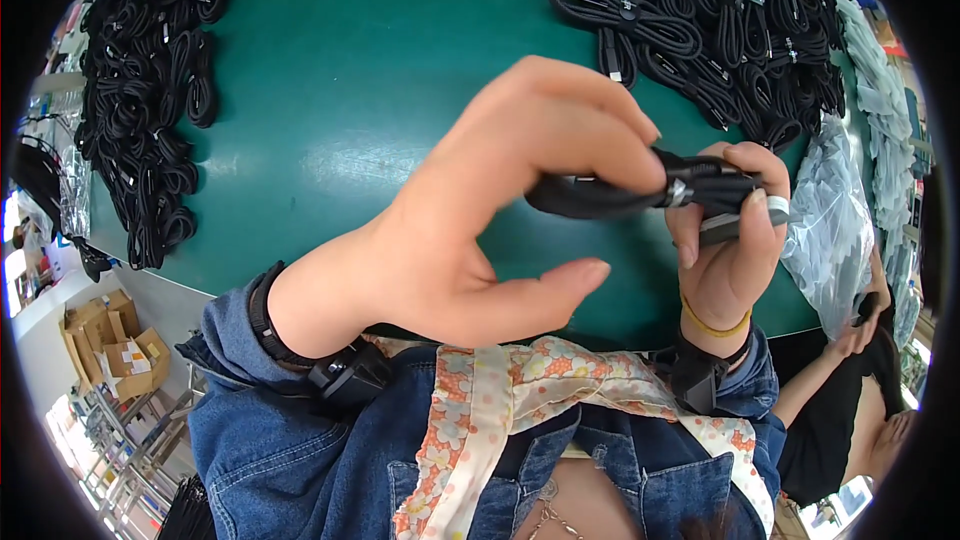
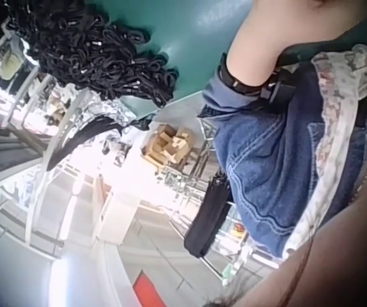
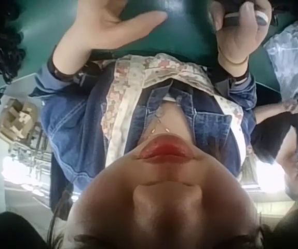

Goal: The person picks up a coiled cable, turns it over by hand, and scans it with a handheld device before placing it back on the table. They then repeat this process with several more cables.

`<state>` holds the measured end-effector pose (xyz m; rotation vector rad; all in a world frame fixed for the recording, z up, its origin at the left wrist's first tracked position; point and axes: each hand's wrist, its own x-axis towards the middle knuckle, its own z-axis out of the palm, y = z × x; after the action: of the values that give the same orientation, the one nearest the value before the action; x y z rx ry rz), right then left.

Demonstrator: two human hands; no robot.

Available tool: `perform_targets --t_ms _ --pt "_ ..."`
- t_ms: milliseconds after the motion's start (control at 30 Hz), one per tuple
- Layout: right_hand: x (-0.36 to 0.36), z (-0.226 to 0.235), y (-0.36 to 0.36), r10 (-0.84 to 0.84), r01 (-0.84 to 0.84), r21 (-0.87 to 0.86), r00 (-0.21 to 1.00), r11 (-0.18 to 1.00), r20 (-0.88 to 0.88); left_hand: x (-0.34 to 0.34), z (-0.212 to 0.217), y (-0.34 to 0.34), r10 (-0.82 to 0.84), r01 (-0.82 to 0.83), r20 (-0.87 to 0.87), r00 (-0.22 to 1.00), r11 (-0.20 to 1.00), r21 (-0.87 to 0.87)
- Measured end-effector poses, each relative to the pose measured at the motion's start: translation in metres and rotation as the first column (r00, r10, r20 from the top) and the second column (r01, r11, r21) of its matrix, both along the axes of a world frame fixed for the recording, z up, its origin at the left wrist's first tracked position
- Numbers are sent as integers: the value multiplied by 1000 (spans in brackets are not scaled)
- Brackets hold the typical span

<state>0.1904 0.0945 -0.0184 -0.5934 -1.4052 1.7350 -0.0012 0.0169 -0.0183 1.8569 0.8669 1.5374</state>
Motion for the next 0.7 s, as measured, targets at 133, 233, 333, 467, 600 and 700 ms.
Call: perform_targets --t_ms 133,233,333,467,600,700 --pt "0 0 -1 5 1 143 999 990 -40 5 -2 -1 82 -48 293 953 991 -122" --pt "-1 -1 -2 3 9 192 998 981 -60 1 -3 1 107 -100 234 966 994 -40" --pt "-1 0 -3 -19 31 189 998 981 -63 -1 -2 1 107 -109 169 980 994 1" --pt "1 -1 -4 -26 34 217 999 976 -42 1 -2 1 120 -125 120 986 992 33" --pt "-1 -2 -3 -20 30 215 999 976 -47 -1 -3 1 130 -135 104 986 990 42" --pt "-1 -2 -1 8 7 230 998 973 -65 -1 -2 1 132 -137 101 986 990 45"
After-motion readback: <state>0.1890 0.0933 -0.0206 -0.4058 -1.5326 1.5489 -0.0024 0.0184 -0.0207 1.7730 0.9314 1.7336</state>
